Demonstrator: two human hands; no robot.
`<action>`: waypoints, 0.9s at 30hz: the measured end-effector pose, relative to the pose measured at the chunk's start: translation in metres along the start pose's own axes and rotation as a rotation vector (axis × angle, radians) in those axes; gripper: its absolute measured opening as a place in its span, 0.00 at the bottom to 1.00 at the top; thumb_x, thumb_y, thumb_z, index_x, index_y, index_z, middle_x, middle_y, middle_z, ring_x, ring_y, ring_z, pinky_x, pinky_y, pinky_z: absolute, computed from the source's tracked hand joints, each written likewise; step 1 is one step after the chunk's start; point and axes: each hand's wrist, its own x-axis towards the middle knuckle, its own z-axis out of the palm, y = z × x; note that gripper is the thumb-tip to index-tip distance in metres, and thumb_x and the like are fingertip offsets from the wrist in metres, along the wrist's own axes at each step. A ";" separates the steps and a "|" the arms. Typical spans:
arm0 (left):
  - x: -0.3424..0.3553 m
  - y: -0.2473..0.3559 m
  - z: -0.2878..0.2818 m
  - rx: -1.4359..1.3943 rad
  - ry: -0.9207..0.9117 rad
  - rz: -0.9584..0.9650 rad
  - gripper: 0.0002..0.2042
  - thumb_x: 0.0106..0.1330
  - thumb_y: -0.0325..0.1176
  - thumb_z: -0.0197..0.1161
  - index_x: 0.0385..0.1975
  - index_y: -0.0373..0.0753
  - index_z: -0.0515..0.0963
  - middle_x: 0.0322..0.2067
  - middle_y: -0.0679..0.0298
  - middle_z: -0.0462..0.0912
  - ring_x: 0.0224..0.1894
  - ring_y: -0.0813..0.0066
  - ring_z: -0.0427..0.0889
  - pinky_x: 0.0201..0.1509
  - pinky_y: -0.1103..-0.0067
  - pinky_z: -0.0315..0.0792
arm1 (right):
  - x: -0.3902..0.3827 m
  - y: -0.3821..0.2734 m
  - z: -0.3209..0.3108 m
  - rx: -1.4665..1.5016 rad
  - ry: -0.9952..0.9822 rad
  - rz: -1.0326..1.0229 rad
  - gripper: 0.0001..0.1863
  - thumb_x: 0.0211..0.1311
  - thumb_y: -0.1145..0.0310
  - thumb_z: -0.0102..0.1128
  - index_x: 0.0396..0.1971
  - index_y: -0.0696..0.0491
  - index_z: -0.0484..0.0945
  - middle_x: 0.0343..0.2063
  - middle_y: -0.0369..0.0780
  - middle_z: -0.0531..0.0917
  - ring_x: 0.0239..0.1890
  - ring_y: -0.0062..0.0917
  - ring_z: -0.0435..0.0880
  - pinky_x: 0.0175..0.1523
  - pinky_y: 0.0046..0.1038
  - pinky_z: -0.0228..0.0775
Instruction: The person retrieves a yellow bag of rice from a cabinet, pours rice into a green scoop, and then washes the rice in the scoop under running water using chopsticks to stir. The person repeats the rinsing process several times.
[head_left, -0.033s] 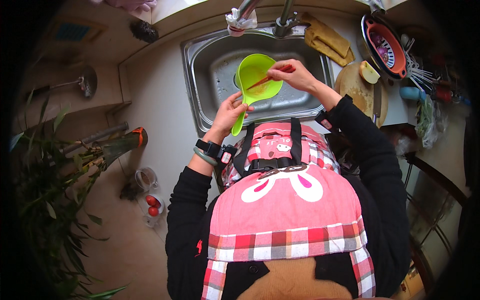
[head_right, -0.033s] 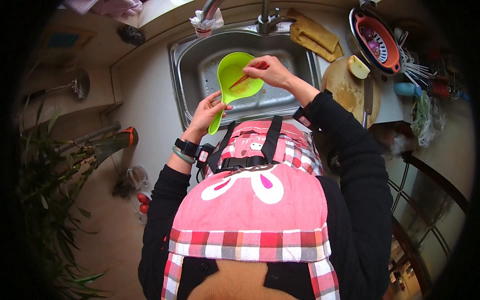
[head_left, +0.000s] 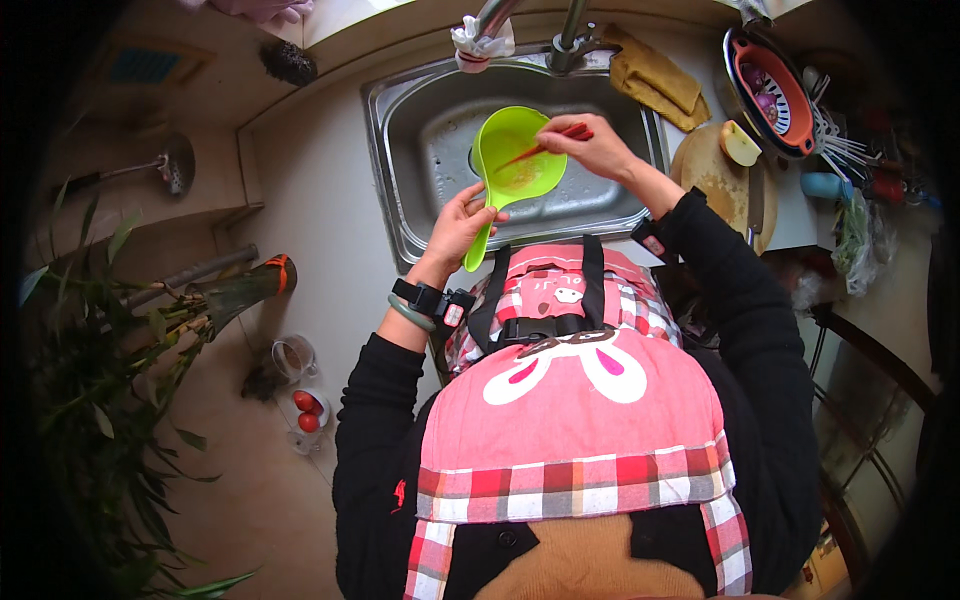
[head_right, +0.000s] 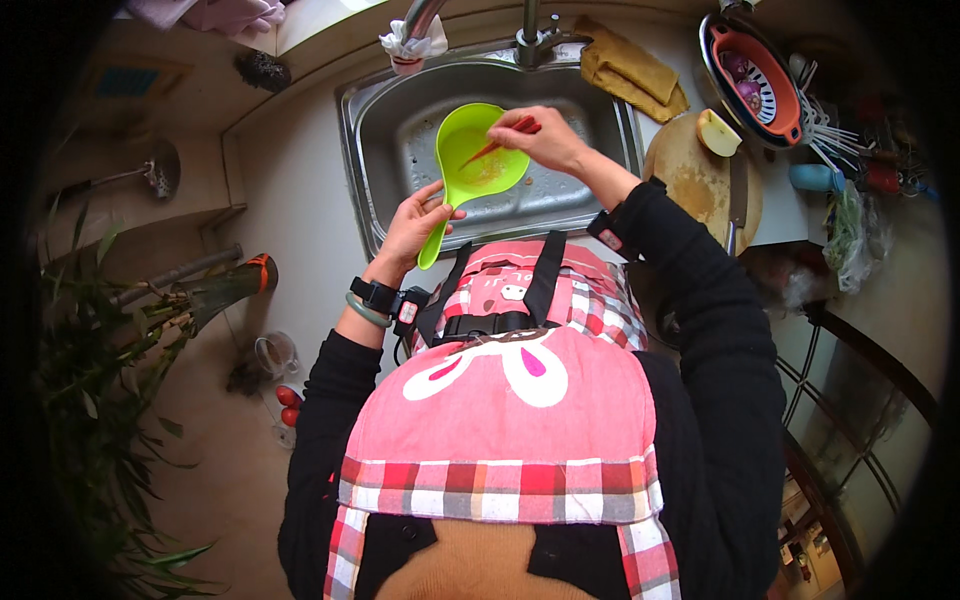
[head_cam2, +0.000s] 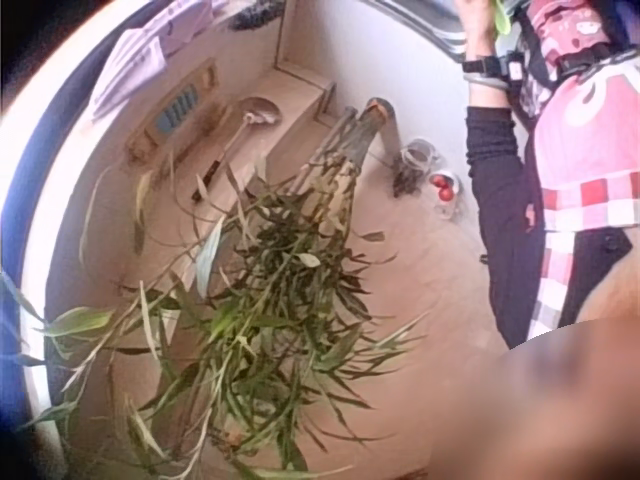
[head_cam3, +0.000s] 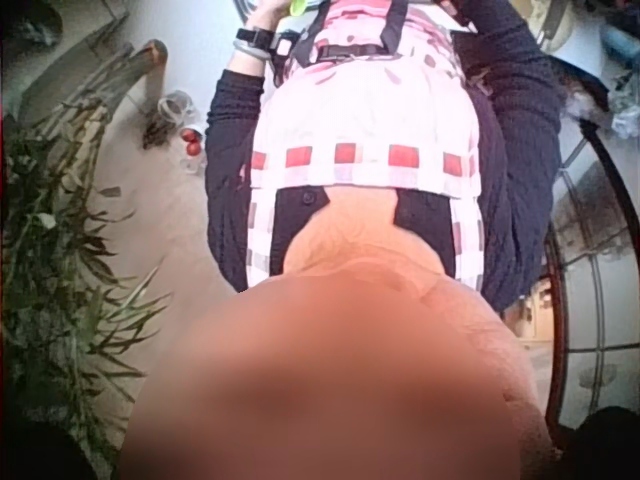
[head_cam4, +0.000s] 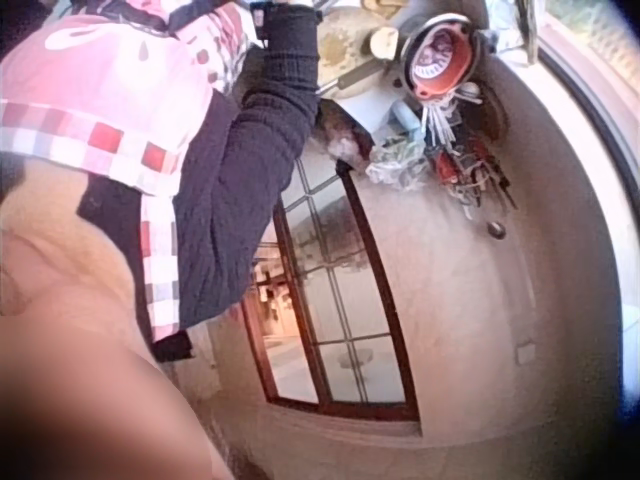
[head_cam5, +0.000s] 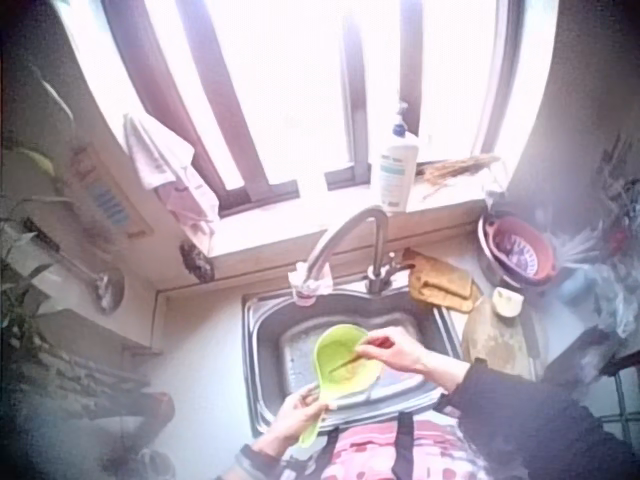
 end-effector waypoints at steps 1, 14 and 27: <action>0.000 0.000 -0.001 -0.002 0.028 0.016 0.27 0.63 0.24 0.55 0.61 0.30 0.54 0.48 0.54 0.75 0.40 0.73 0.80 0.34 0.86 0.74 | 0.000 0.000 0.001 -0.056 0.040 -0.133 0.11 0.58 0.66 0.59 0.34 0.59 0.80 0.27 0.39 0.83 0.30 0.16 0.79 0.38 0.19 0.70; 0.002 0.001 0.000 -0.011 0.045 0.014 0.27 0.63 0.25 0.55 0.61 0.30 0.54 0.45 0.54 0.76 0.39 0.74 0.80 0.34 0.87 0.74 | -0.005 -0.001 -0.002 -0.084 0.067 0.065 0.11 0.58 0.65 0.59 0.35 0.57 0.80 0.28 0.40 0.83 0.31 0.19 0.80 0.38 0.20 0.71; 0.002 0.000 -0.002 -0.016 0.038 -0.009 0.27 0.63 0.24 0.54 0.61 0.28 0.54 0.45 0.54 0.76 0.39 0.74 0.80 0.33 0.87 0.74 | -0.009 0.000 -0.002 -0.119 -0.104 0.251 0.11 0.60 0.66 0.57 0.34 0.58 0.80 0.28 0.40 0.83 0.30 0.18 0.80 0.38 0.20 0.71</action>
